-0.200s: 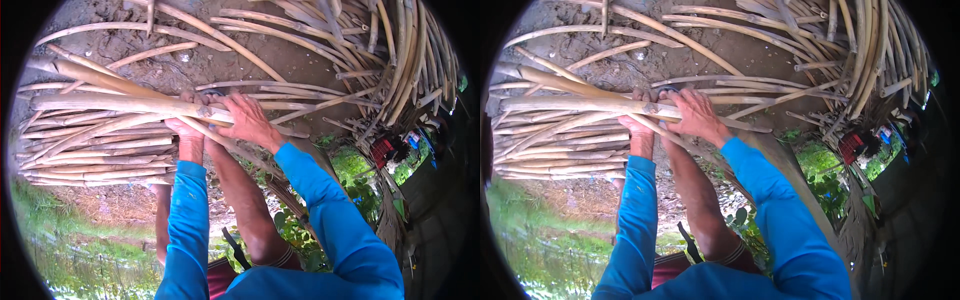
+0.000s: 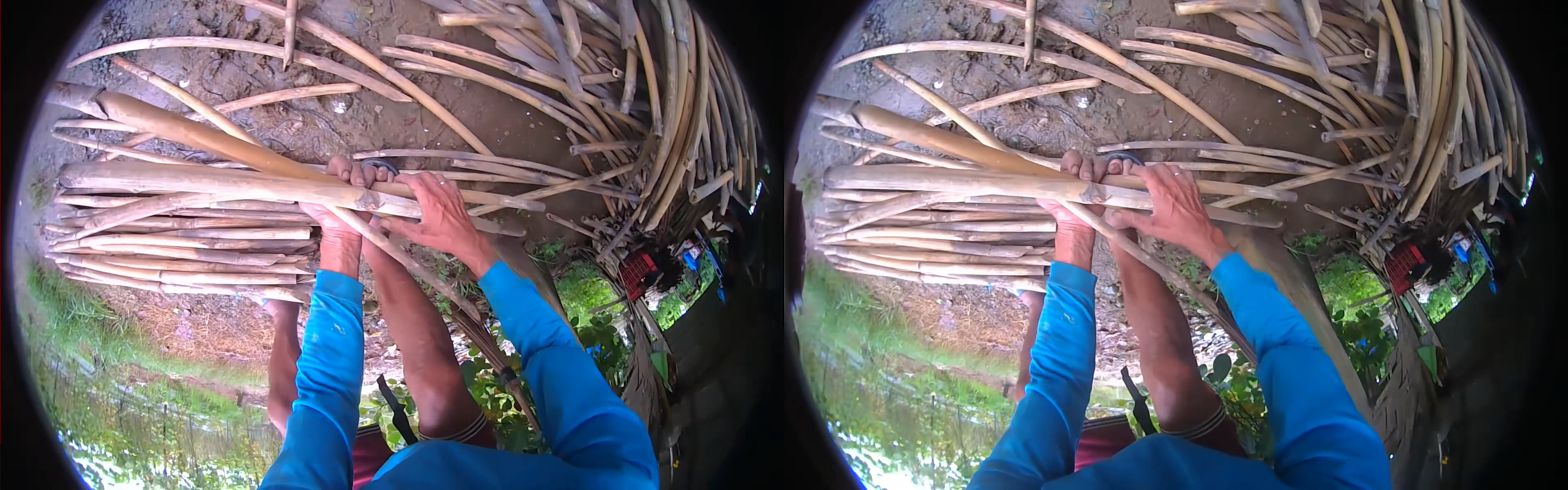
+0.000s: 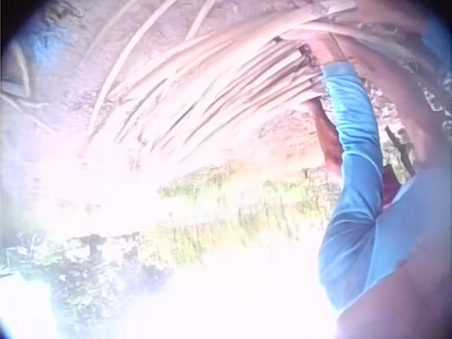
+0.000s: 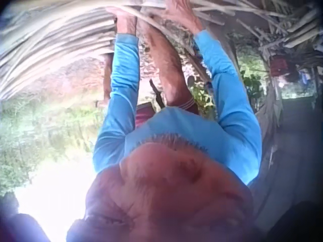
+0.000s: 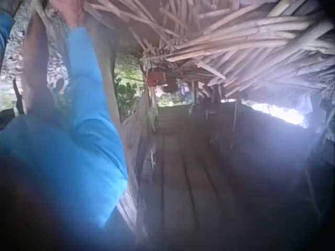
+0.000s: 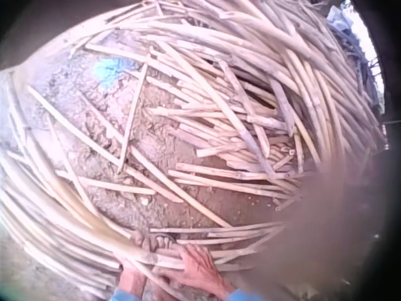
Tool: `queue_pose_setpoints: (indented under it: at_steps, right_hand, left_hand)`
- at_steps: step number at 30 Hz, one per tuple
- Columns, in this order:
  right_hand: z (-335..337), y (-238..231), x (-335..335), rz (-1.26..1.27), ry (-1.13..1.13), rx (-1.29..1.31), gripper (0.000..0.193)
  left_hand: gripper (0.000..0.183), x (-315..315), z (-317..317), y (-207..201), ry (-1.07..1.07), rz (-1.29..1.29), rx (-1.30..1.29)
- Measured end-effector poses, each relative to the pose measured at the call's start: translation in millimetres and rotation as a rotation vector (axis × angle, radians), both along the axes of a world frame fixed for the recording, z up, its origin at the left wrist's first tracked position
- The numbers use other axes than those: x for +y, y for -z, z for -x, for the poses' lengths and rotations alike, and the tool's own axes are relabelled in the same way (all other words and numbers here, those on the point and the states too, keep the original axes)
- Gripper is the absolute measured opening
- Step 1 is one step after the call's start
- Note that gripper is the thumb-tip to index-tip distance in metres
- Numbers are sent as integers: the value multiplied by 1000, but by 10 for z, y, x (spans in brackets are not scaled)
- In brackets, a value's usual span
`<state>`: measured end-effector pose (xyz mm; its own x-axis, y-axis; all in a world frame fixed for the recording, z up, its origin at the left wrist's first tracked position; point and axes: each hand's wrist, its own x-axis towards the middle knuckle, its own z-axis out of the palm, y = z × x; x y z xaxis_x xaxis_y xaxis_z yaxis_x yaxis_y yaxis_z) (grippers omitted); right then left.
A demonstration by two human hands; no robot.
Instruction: The person sorts bamboo sticks from a large pile, gathers them into bundles by hand, and arranges the sticks into a stack on the ground.
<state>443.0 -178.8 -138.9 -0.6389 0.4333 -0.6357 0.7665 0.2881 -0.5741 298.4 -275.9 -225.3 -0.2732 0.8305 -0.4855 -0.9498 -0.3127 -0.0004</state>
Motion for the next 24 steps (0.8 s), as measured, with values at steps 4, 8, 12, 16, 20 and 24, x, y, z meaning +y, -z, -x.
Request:
queue_pose_setpoints:
  at_steps: [4,8,12,16,20,24]
  right_hand:
    - [43,-92,0,67,-33,57,96]
    - [256,-189,-116,117,-37,84,107]
    - [480,-300,-329,91,-140,54,120]
    - [756,-362,-456,102,-137,-15,116]
    - [974,-520,-536,216,-151,-29,91]
    - [1133,-692,-729,120,-254,92,78]
  left_hand:
    - [41,13,194,-86,26,-11,5]
    - [37,-110,418,-72,18,-45,-30]
    - [58,-362,564,-108,-100,-107,-12]
    - [63,-640,772,-245,-24,132,-36]
    - [56,-939,931,-635,-51,252,-59]
    - [53,-1203,1090,-1133,-160,278,-64]
